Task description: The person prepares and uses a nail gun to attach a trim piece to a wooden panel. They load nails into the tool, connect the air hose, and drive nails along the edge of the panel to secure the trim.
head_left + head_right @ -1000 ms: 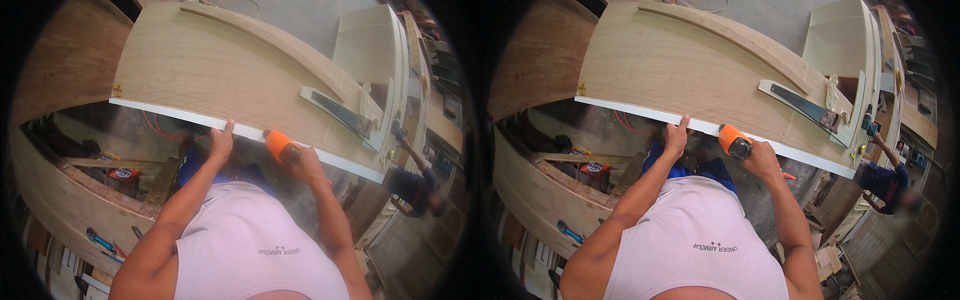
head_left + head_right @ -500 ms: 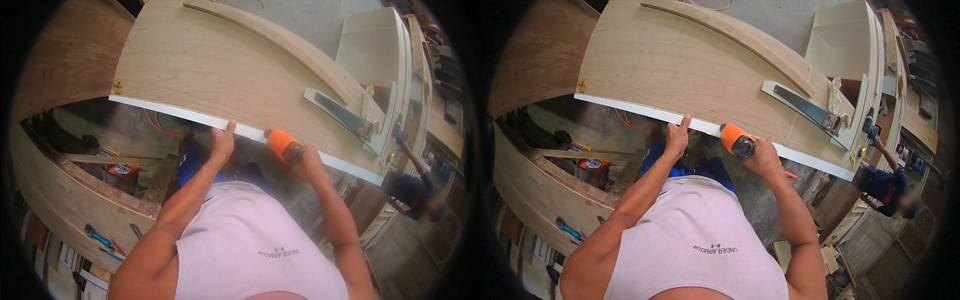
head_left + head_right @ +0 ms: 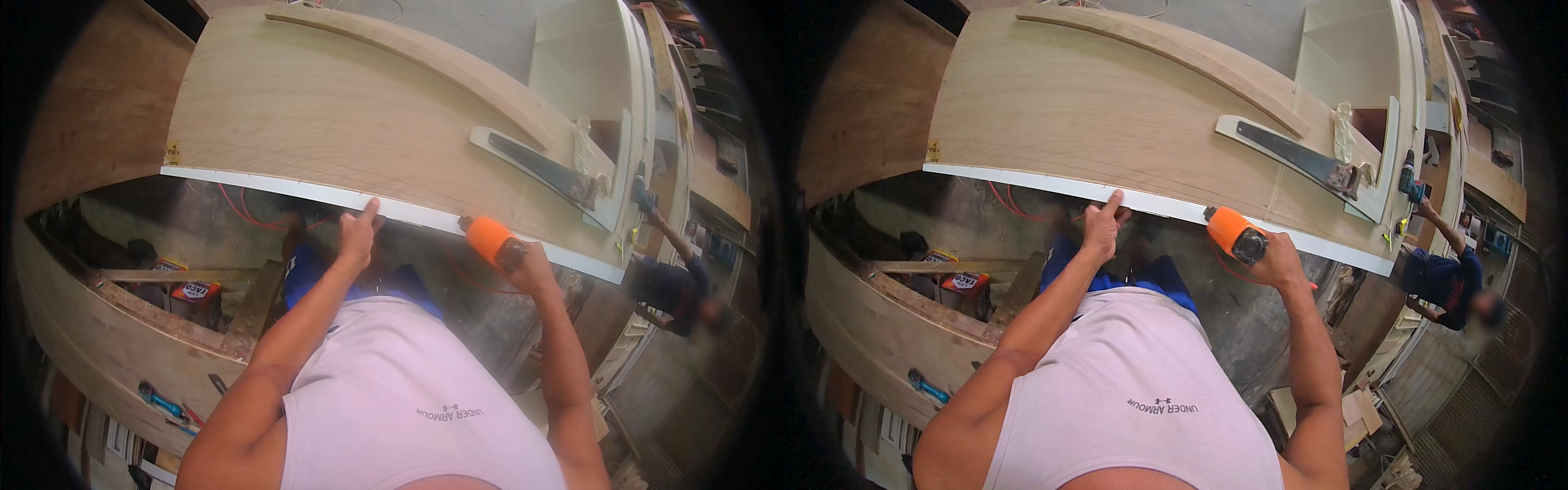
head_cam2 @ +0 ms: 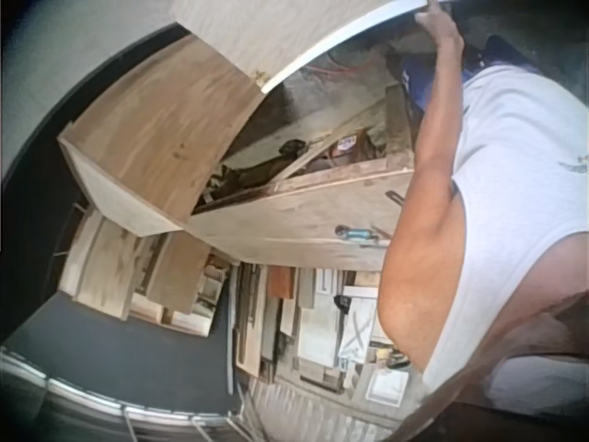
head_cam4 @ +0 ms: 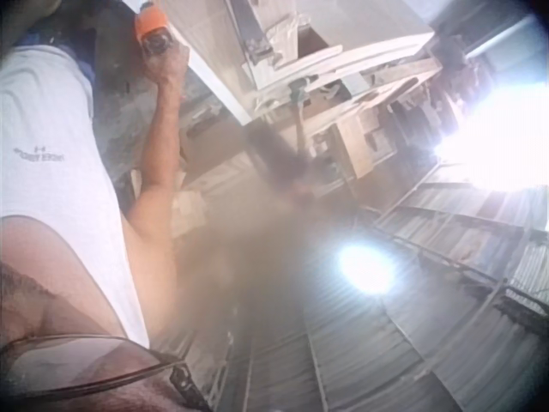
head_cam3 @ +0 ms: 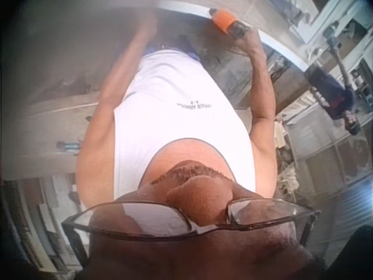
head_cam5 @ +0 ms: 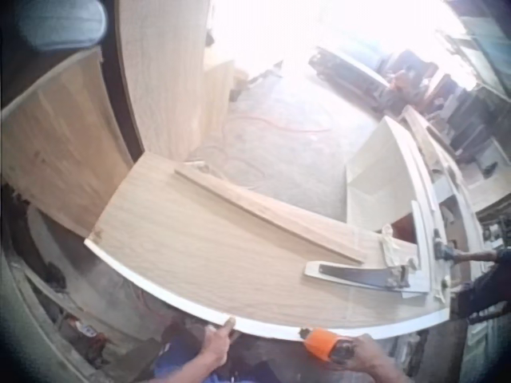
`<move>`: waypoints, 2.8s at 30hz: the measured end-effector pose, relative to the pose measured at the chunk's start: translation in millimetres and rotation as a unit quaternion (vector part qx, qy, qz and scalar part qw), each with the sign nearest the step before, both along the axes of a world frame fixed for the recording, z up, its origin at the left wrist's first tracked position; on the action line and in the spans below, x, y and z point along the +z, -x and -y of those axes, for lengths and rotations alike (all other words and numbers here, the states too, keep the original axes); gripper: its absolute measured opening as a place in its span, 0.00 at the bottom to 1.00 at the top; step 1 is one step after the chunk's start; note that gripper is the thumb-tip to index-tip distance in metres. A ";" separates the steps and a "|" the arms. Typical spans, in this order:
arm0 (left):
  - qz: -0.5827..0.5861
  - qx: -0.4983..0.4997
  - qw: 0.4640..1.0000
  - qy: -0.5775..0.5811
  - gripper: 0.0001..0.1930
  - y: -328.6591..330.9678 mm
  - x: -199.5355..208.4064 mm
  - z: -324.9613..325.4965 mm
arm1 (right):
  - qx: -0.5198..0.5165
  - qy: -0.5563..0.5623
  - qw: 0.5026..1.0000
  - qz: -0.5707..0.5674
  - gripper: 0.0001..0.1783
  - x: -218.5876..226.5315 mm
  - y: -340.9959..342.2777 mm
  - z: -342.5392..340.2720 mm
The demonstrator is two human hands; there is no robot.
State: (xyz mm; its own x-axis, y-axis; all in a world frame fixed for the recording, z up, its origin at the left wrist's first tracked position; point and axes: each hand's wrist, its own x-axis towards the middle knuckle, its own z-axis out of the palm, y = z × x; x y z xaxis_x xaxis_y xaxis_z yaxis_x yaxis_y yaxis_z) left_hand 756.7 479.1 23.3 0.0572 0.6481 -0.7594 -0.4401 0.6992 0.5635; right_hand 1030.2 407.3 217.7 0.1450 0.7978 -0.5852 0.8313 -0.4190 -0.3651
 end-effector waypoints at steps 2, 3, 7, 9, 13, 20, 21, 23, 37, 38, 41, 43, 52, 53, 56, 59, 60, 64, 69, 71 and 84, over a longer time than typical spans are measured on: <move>0.019 -0.035 0.999 0.012 0.12 -7.5 -8.6 7.4 | 0.022 0.015 1.000 0.015 0.21 -4.0 -1.0 -3.2; 0.010 -0.048 0.999 0.006 0.12 -9.8 -9.6 7.3 | 0.036 0.014 0.999 0.020 0.20 -7.5 2.9 -4.3; -0.056 -0.089 0.994 -0.031 0.13 -16.3 -24.7 9.1 | 0.054 0.013 0.998 0.023 0.18 -19.7 14.9 -10.1; -0.095 -0.102 0.989 -0.048 0.14 -18.0 -32.1 12.0 | 0.044 0.023 0.998 0.027 0.17 -21.8 21.7 -17.7; -0.134 -0.121 0.981 -0.063 0.16 -19.6 -39.5 14.8 | 0.038 0.032 0.998 0.039 0.16 -31.1 18.9 -16.2; -0.101 -0.117 0.986 -0.064 0.16 -18.5 -19.8 10.0 | 0.019 0.023 0.999 0.023 0.17 -20.5 24.9 -27.9; -0.102 -0.115 0.986 -0.064 0.16 -18.7 -21.6 10.4 | 0.022 0.032 0.999 0.027 0.17 -22.9 21.9 -27.7; -0.105 -0.112 0.986 -0.064 0.16 -19.6 -25.3 11.1 | 0.026 0.047 0.998 0.035 0.16 -24.0 20.0 -29.0; -0.096 -0.115 0.986 -0.067 0.16 -18.6 -39.1 15.1 | -0.030 0.039 0.998 -0.033 0.14 -23.4 13.9 -31.8; -0.077 -0.097 0.991 -0.060 0.16 -19.8 -42.8 16.6 | -0.020 0.029 0.999 -0.032 0.14 -23.9 12.8 -29.4; -0.091 -0.069 0.992 -0.051 0.15 -22.0 -45.7 15.1 | -0.009 -0.021 0.999 -0.036 0.16 -20.6 2.6 -22.3; -0.051 -0.065 0.996 -0.045 0.14 -21.1 -31.7 10.5 | -0.039 -0.074 0.995 -0.054 0.18 -5.6 -12.4 -3.4; 0.012 -0.022 1.000 0.001 0.15 -32.9 5.3 8.9 | -0.005 0.010 0.999 0.036 0.20 1.4 -61.7 29.0; 0.016 -0.014 1.000 0.006 0.14 -36.8 9.0 9.5 | 0.003 0.005 0.999 0.032 0.20 -2.4 -57.3 26.9; 0.034 -0.012 0.999 -0.012 0.14 -39.4 3.0 12.4 | 0.022 -0.010 1.000 0.014 0.19 -15.1 -42.5 17.6; 0.025 -0.034 0.999 -0.018 0.15 -37.3 -2.9 14.1 | 0.029 -0.010 1.000 0.003 0.18 -24.7 -33.7 7.9; 0.029 -0.028 0.999 -0.018 0.15 -37.5 -0.6 13.4 | 0.031 -0.002 0.999 0.009 0.17 -22.9 -29.8 2.1; 0.019 -0.025 1.000 -0.004 0.15 -39.2 4.5 11.9 | 0.038 0.042 0.997 0.042 0.14 -22.8 -25.6 -7.4; 0.012 -0.031 0.999 0.003 0.16 -38.3 5.8 10.6 | 0.060 0.032 0.997 0.036 0.12 -27.8 -27.5 -11.7; 0.012 -0.025 1.000 0.004 0.16 -39.5 7.0 10.7 | 0.062 0.034 0.997 0.038 0.13 -29.8 -28.9 -11.3; 0.021 -0.025 0.999 0.006 0.17 -39.3 8.5 11.1 | 0.065 0.063 0.995 0.033 0.14 -20.1 -27.4 -24.0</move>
State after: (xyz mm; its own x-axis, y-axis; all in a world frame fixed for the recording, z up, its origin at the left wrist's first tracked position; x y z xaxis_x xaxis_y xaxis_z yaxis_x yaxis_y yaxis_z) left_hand 796.0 467.9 31.8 0.1218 0.6351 -0.7628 -0.4274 0.7272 0.5372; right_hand 1057.6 431.3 197.7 0.0863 0.7327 -0.6750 0.9017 -0.3456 -0.2599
